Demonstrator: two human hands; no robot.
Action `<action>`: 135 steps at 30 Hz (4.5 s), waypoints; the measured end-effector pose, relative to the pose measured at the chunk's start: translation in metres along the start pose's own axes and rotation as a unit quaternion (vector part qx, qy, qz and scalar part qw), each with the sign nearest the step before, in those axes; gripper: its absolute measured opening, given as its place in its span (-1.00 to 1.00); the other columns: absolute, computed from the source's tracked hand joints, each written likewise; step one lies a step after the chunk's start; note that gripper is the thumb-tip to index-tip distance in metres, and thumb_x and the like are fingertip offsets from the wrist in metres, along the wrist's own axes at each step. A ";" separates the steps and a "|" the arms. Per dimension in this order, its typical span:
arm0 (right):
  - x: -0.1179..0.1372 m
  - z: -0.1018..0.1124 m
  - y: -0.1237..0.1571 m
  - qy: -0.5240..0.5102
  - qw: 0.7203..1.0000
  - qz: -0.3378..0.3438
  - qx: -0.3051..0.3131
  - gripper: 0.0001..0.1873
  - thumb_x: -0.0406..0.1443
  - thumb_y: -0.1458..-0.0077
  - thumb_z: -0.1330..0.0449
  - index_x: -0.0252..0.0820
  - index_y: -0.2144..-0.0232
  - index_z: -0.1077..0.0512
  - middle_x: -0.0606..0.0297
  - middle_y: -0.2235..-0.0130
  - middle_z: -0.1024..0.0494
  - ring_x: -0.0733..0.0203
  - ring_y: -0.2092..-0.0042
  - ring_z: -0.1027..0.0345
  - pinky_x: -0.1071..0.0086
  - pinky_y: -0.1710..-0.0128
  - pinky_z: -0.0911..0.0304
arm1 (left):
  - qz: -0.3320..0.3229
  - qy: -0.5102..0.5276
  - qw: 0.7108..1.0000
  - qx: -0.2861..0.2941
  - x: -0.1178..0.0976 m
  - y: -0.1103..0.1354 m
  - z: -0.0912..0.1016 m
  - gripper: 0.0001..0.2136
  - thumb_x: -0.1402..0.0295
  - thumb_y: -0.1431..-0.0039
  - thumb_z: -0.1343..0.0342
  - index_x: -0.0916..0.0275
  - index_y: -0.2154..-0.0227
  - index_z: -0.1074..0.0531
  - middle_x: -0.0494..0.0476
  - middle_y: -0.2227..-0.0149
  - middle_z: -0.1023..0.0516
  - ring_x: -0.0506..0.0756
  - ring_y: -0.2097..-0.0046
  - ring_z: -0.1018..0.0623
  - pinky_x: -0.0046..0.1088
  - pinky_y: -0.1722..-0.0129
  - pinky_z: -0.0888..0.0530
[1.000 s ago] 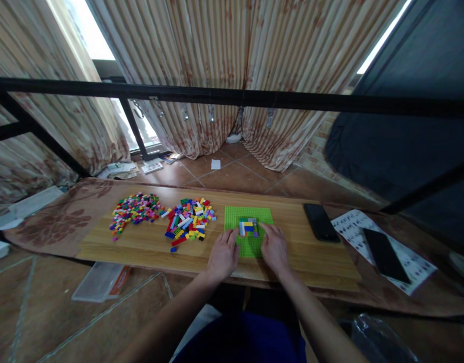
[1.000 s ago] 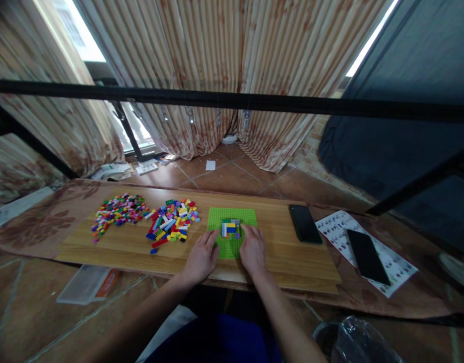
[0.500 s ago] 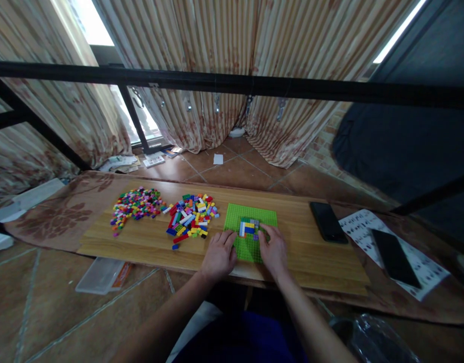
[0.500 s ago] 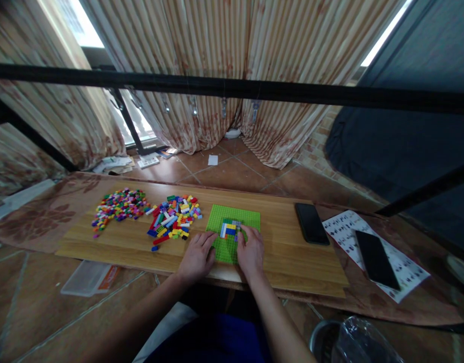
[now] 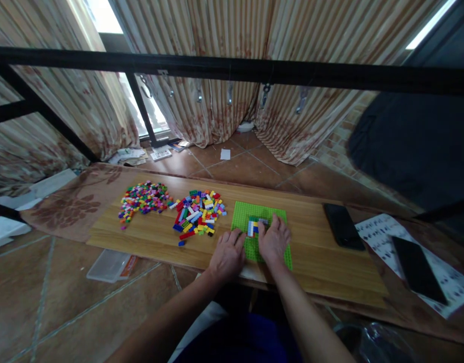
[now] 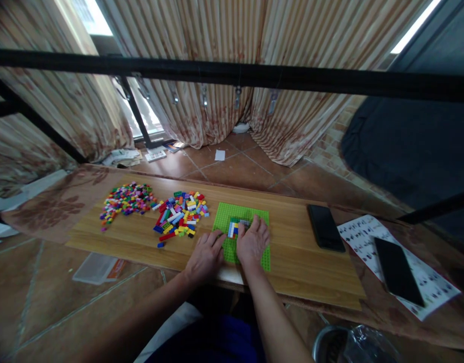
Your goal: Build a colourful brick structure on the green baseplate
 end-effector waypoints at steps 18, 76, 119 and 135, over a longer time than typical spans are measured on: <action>-0.011 0.005 -0.005 -0.031 0.999 0.042 -0.003 -0.36 -0.03 -0.23 0.11 -0.46 -0.11 -0.24 -0.27 -0.05 -0.38 -0.20 -0.06 -0.23 -0.06 -0.02 -0.06 | 0.120 0.061 0.979 -0.152 0.062 0.067 0.043 -0.64 0.47 -0.18 0.03 0.25 -0.05 -0.32 0.27 -0.07 -0.39 0.18 -0.10 -0.38 -0.17 -0.12 -0.37; -0.060 0.032 0.040 -0.034 0.991 0.117 -0.048 -0.45 -0.06 -0.27 0.11 -0.38 0.15 -0.49 -0.10 0.07 -0.51 -0.06 -0.01 -0.32 0.06 -0.05 -0.17 | 0.287 -0.003 0.946 -0.149 0.139 0.036 0.066 -0.80 0.46 -0.14 -0.02 0.26 0.22 -0.49 0.22 0.21 -0.54 0.19 0.14 -0.49 -0.29 0.09 -0.40; -0.055 0.033 0.041 -0.048 0.991 0.112 -0.049 -0.55 -0.11 -0.25 0.06 -0.30 0.20 -0.51 -0.04 0.07 -0.49 -0.03 0.00 -0.29 0.05 -0.03 -0.17 | 0.253 -0.038 0.954 -0.158 0.137 0.028 0.070 -0.88 0.34 -0.12 -0.12 0.20 0.33 -0.53 0.20 0.10 -0.51 0.24 0.06 -0.47 -0.18 0.03 -0.37; -0.054 0.034 0.040 -0.061 0.992 0.099 -0.045 -0.57 -0.13 -0.24 0.06 -0.29 0.17 -0.49 -0.03 0.07 -0.49 -0.01 0.00 -0.30 0.03 -0.03 -0.18 | 0.196 0.328 0.922 -0.068 0.057 0.024 0.060 -0.79 0.23 -0.20 -0.02 0.22 0.29 -0.47 0.07 0.38 -0.54 0.06 0.34 -0.51 -0.46 0.35 -0.40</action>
Point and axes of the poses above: each hand's wrist, its own y-axis away from the middle knuckle, its own z-axis out of the back of the hand, x = y × z, the point moved 4 cm from there along -y, towards the middle knuckle
